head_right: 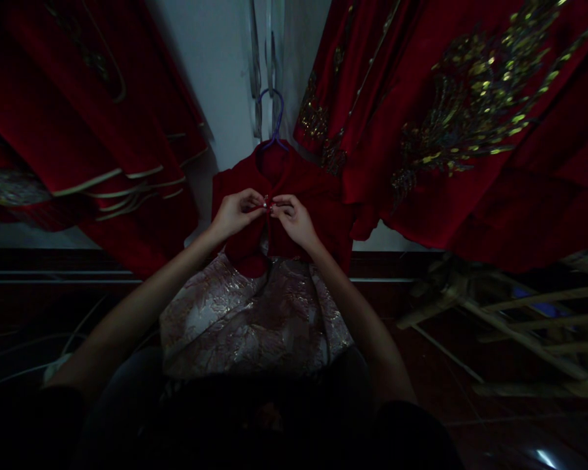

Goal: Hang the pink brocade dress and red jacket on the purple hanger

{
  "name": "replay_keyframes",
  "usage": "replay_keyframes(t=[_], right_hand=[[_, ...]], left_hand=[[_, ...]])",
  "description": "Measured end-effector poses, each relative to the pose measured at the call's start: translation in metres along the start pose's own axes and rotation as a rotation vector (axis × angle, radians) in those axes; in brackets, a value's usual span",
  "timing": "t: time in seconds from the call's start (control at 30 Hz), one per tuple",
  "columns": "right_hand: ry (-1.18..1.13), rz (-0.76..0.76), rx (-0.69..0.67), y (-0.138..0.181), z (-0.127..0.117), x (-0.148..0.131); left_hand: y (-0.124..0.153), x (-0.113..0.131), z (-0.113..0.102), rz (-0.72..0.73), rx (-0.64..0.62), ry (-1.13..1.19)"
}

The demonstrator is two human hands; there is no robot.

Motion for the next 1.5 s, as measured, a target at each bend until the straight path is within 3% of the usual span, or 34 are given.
replay_keyframes(t=[0.13,0.3,0.43,0.87,1.17,1.33,1.5], right_hand=[[0.017,-0.023,0.04,0.001,-0.002,-0.003],[0.24,-0.141,0.139,0.005,-0.003,-0.021],[0.35,-0.193,0.144,0.009,0.003,-0.032],[0.296,-0.152,0.113,0.006,-0.005,-0.03],[0.34,-0.187,0.073,0.007,0.001,-0.034],[0.378,-0.214,0.121,0.009,0.002,-0.043],[0.378,-0.185,0.095,0.01,0.003,-0.045]], left_hand=[[-0.001,0.011,0.0,0.065,-0.077,-0.063],[-0.001,0.011,-0.002,0.085,-0.102,-0.128],[0.0,0.012,-0.002,0.088,-0.109,-0.154],[-0.001,-0.013,0.011,-0.016,-0.136,0.023],[-0.002,-0.011,0.008,-0.021,-0.133,0.053],[0.002,0.004,0.011,0.035,-0.209,-0.015],[0.002,0.016,0.008,0.073,-0.122,-0.143]])
Point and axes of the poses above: each hand's wrist, its own y-axis away from the middle knuckle, its own z-axis out of the palm, x = y × z, the point moved 9 cm from there along -y, towards the middle knuckle, and after that the axes turned 8 degrees about -y, right-handed, at the moved point
